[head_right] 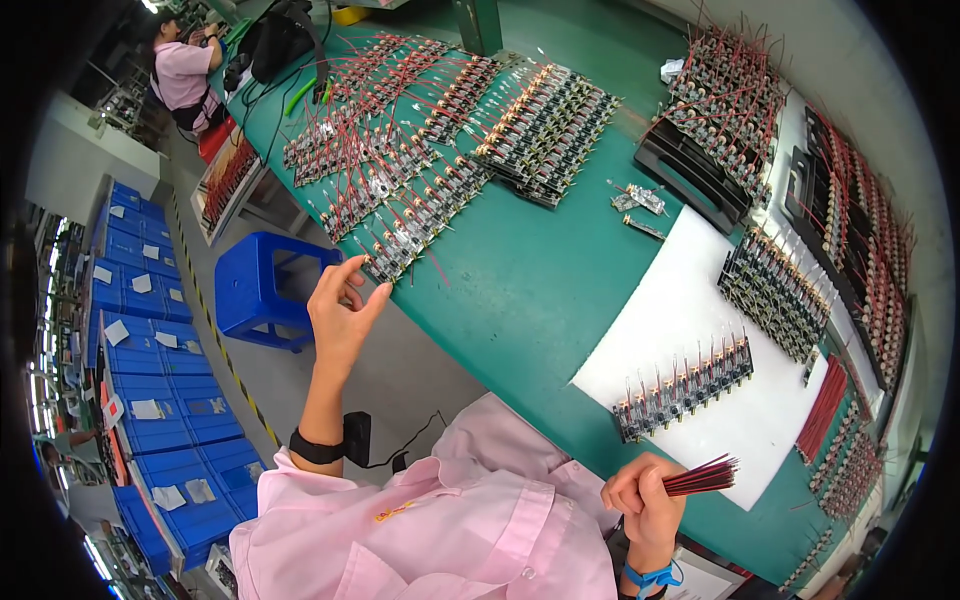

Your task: The person picks up a circuit board and a bundle of wires, then inserts the wires one at a time into the board. After filling the board, the person places it onto the table and picks up another circuit board to repeat the process.

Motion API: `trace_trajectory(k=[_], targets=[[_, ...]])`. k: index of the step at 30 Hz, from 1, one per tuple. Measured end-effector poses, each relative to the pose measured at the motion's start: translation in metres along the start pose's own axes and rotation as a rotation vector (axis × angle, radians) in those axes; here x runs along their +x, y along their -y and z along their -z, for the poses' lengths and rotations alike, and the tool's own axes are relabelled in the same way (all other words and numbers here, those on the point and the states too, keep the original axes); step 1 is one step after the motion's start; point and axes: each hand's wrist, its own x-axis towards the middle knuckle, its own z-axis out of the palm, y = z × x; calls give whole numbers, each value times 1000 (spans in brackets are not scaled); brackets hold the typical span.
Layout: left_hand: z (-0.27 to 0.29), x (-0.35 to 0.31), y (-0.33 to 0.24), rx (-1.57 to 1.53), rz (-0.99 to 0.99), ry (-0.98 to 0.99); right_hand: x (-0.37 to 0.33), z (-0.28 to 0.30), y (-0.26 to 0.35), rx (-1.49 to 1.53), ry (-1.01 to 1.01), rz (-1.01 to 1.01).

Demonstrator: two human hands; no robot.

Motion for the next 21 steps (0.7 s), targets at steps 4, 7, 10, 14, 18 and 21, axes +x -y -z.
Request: trace_trajectory(k=[4, 7, 10, 14, 18, 21], targets=[[-5, -8, 1, -78, 34, 0, -1, 0, -1, 1, 10, 0], [-8, -16, -4, -76, 34, -10, -1, 0, -1, -2, 23, 6], [-12, -22, -9, -72, 42, -12, -1, 0, -2, -4, 23, -2], [-11, -30, -12, -83, 55, -17, -3, 1, -2, -6, 26, -2], [-11, -39, -7, -148, 66, -42, -7, 1, -3, 27, -15, -13], [-8, -45, -4, -189, 63, -70, -9, 1, -5, 43, -35, -19]])
